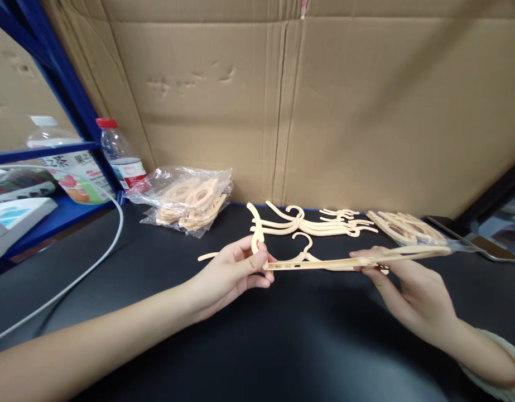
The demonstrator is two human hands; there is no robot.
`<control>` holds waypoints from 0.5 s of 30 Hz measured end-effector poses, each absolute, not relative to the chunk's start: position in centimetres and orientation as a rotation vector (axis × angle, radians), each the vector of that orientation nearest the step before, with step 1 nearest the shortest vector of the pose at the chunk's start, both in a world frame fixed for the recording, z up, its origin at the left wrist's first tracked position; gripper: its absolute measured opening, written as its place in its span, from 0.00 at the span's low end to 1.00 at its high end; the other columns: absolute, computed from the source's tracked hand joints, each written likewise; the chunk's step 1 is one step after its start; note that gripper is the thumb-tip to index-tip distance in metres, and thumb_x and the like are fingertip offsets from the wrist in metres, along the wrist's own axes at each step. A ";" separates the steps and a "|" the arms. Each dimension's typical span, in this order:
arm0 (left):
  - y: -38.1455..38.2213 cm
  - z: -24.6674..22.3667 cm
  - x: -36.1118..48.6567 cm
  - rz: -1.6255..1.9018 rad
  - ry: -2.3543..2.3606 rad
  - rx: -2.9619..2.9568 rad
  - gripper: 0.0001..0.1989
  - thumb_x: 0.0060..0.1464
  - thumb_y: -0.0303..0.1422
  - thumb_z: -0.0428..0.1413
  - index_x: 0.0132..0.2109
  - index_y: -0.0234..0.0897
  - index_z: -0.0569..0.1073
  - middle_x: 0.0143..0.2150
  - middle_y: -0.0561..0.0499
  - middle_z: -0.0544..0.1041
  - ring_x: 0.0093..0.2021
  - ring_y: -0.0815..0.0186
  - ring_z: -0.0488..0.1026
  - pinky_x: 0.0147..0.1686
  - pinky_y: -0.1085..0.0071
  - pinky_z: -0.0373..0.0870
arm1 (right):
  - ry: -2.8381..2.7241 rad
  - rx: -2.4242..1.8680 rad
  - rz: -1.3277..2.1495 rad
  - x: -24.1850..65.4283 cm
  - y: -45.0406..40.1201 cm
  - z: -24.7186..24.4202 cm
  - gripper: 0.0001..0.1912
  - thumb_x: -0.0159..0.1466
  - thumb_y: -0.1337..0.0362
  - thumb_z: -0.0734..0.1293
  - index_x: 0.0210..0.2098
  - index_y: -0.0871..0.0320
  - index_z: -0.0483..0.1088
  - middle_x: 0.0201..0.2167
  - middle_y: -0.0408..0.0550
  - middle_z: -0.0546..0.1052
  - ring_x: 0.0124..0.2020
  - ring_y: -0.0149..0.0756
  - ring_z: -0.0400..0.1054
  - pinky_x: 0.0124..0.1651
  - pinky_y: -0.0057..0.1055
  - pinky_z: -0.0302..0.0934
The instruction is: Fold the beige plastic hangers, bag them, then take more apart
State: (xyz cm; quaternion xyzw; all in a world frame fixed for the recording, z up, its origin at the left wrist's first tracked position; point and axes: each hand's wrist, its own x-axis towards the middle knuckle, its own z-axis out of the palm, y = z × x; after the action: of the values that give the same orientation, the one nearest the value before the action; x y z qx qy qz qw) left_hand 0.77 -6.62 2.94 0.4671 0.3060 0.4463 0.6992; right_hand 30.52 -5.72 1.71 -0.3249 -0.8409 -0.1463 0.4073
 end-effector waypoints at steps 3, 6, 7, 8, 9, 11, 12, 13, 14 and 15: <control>-6.7 2.8 0.7 0.981 0.693 1.038 0.11 0.55 0.33 0.63 0.33 0.34 0.67 0.31 0.53 0.72 0.30 0.73 0.70 0.31 0.78 0.69 | -2.120 -0.810 -0.362 30.3 -5.8 1.7 0.07 0.67 0.69 0.62 0.39 0.54 0.71 0.36 0.47 0.82 0.34 0.42 0.79 0.31 0.31 0.73; -6.8 2.9 0.8 0.975 0.703 1.045 0.14 0.53 0.34 0.64 0.30 0.34 0.67 0.28 0.54 0.71 0.28 0.73 0.68 0.29 0.77 0.66 | -2.119 -0.797 -0.349 30.1 -5.8 1.7 0.08 0.67 0.69 0.61 0.38 0.54 0.72 0.35 0.47 0.82 0.34 0.41 0.78 0.32 0.31 0.73; -6.8 2.9 0.8 0.974 0.709 1.049 0.14 0.53 0.34 0.64 0.30 0.34 0.66 0.27 0.54 0.70 0.28 0.73 0.67 0.28 0.77 0.64 | -2.120 -0.793 -0.346 30.0 -5.9 1.7 0.08 0.67 0.69 0.61 0.38 0.54 0.72 0.35 0.47 0.82 0.34 0.41 0.78 0.32 0.32 0.73; -6.8 3.0 0.9 0.975 0.713 1.054 0.15 0.52 0.34 0.64 0.29 0.34 0.66 0.26 0.54 0.70 0.27 0.73 0.67 0.28 0.77 0.63 | -2.123 -0.791 -0.343 30.0 -5.9 1.7 0.08 0.66 0.69 0.61 0.38 0.54 0.72 0.35 0.47 0.82 0.35 0.41 0.78 0.33 0.32 0.74; -6.9 3.1 0.9 0.977 0.718 1.058 0.15 0.52 0.35 0.65 0.29 0.34 0.66 0.26 0.54 0.70 0.27 0.73 0.66 0.27 0.77 0.62 | -2.125 -0.791 -0.338 30.0 -6.0 1.7 0.08 0.66 0.69 0.62 0.38 0.54 0.72 0.36 0.47 0.82 0.35 0.41 0.78 0.33 0.32 0.74; -6.9 3.1 1.0 0.985 0.729 1.061 0.15 0.52 0.35 0.65 0.29 0.34 0.66 0.25 0.54 0.70 0.26 0.72 0.65 0.27 0.76 0.60 | -2.130 -0.784 -0.325 29.9 -6.1 1.7 0.08 0.65 0.71 0.62 0.39 0.54 0.72 0.37 0.47 0.82 0.35 0.41 0.78 0.33 0.32 0.74; -6.9 3.1 1.0 0.987 0.733 1.059 0.15 0.51 0.35 0.65 0.29 0.34 0.66 0.25 0.54 0.70 0.26 0.72 0.65 0.27 0.76 0.60 | -2.132 -0.778 -0.319 29.9 -6.2 1.7 0.09 0.65 0.71 0.62 0.39 0.54 0.71 0.37 0.47 0.82 0.36 0.41 0.78 0.33 0.31 0.73; -6.9 3.0 1.0 0.987 0.737 1.056 0.15 0.51 0.35 0.65 0.28 0.34 0.66 0.25 0.54 0.70 0.26 0.72 0.65 0.27 0.76 0.59 | -2.134 -0.772 -0.312 29.8 -6.3 1.8 0.09 0.64 0.72 0.62 0.39 0.54 0.71 0.37 0.47 0.82 0.36 0.41 0.78 0.33 0.31 0.73; -6.9 3.0 1.0 0.986 0.740 1.054 0.16 0.51 0.35 0.65 0.28 0.34 0.66 0.25 0.54 0.69 0.26 0.72 0.65 0.26 0.76 0.59 | -2.136 -0.767 -0.304 29.7 -6.3 1.8 0.09 0.64 0.73 0.62 0.39 0.54 0.71 0.38 0.48 0.82 0.36 0.40 0.78 0.34 0.31 0.73; -6.8 2.9 1.0 0.984 0.743 1.051 0.16 0.50 0.35 0.66 0.28 0.34 0.66 0.24 0.54 0.69 0.25 0.72 0.65 0.26 0.76 0.58 | -2.136 -0.762 -0.294 29.6 -6.4 1.9 0.10 0.64 0.73 0.62 0.39 0.54 0.71 0.38 0.48 0.82 0.36 0.40 0.78 0.34 0.31 0.73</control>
State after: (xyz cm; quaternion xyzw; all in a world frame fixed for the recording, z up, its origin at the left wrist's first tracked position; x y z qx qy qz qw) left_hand 0.97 -6.84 2.87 0.4701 0.3322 0.4398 0.6894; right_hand 29.62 -6.39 1.87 -0.3032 -0.8501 -0.1169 0.4143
